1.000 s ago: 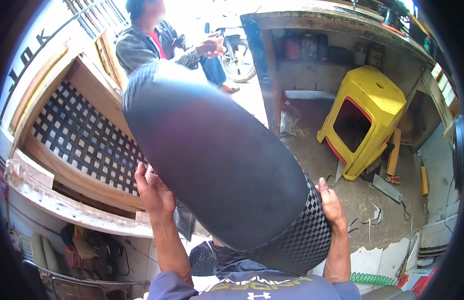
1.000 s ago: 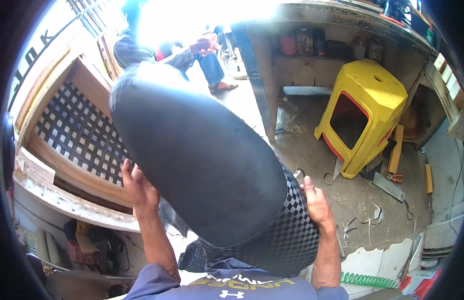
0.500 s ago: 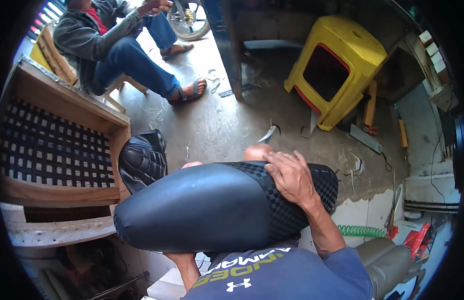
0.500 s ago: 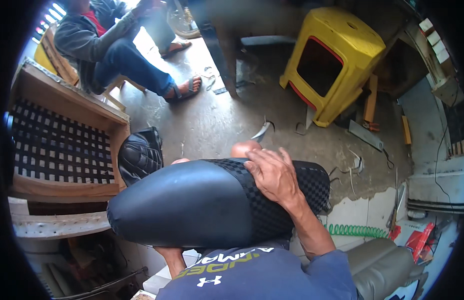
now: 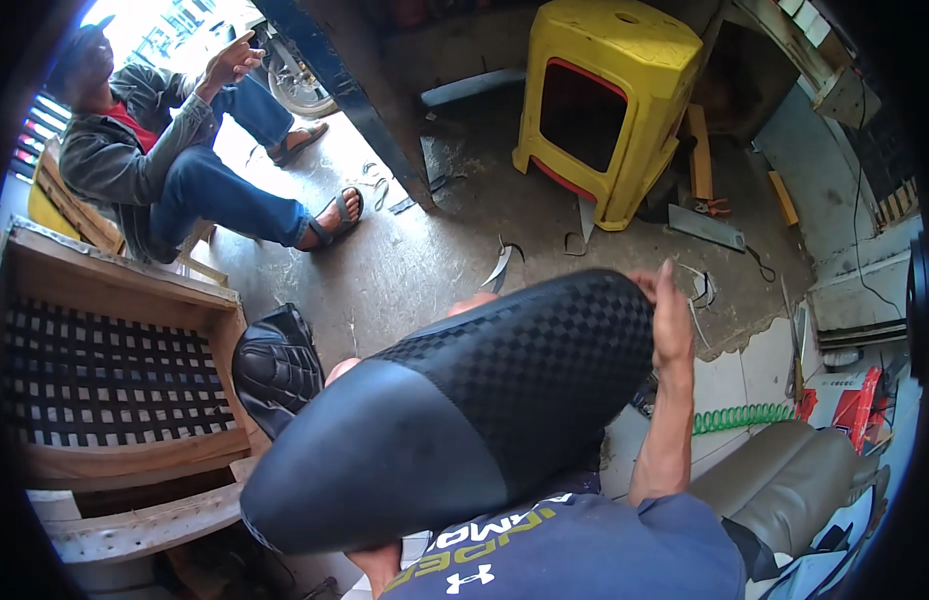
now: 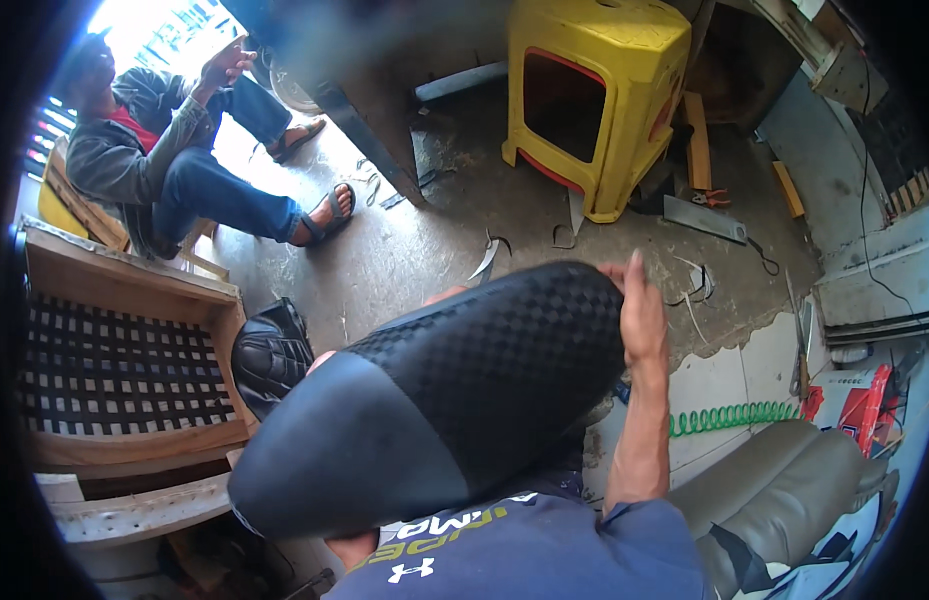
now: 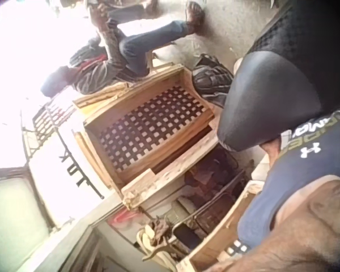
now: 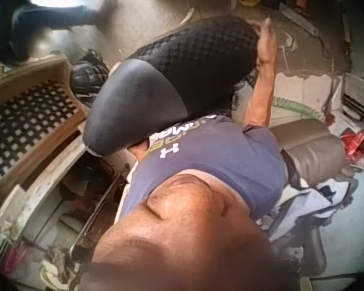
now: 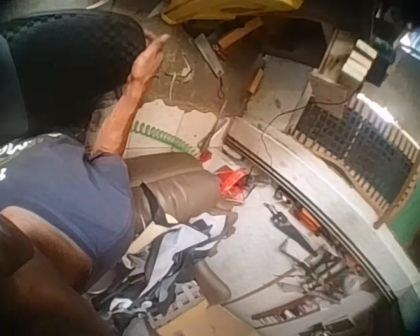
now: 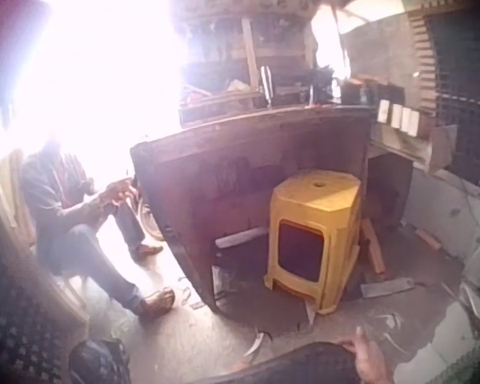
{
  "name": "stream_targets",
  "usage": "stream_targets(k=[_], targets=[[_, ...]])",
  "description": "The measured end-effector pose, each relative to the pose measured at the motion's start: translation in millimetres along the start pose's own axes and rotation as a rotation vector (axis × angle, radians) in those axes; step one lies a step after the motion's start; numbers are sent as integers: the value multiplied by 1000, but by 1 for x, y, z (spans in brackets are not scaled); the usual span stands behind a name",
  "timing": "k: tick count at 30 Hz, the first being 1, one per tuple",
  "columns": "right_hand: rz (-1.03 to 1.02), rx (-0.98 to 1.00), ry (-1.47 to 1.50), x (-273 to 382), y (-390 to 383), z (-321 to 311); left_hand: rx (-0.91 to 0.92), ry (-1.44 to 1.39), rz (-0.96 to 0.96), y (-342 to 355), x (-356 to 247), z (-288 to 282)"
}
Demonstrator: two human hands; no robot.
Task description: The person staples a new leather cover onto a motorcycle seat base using a pneumatic staple gun, pulling the fabric taut and smoothing it by hand before trimming excess material with a pair of scissors and a utility knife.
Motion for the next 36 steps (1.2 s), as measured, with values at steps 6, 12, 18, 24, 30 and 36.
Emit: stream_targets(k=[6, 12, 18, 24, 30, 36], targets=[[4, 263, 360, 80, 47, 49, 161, 828, -591, -42, 8, 33], [-253, 112, 267, 115, 14, 65, 772, 986, -403, -54, -124, 209], [-516, 59, 397, 145, -26, 60, 1096, 1013, 323, 55, -131, 441], [-600, 78, 432, 151, -43, 55, 1429, 720, -507, 44, -6, 515], [-635, 144, 368, 147, -37, 58, 1208, 802, -554, 23, 15, 503], [-667, 151, 308, 146, -32, 58, 1112, 690, -605, 18, 13, 513]])
Point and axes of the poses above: each hand's wrist, its own y-axis towards the middle knuckle, its own z-axis out of the palm, x = y × z, the point moved 7 cm from there along y, towards the middle knuckle, and after that the axes turned 15 degrees about -y, right-handed, at the moved point
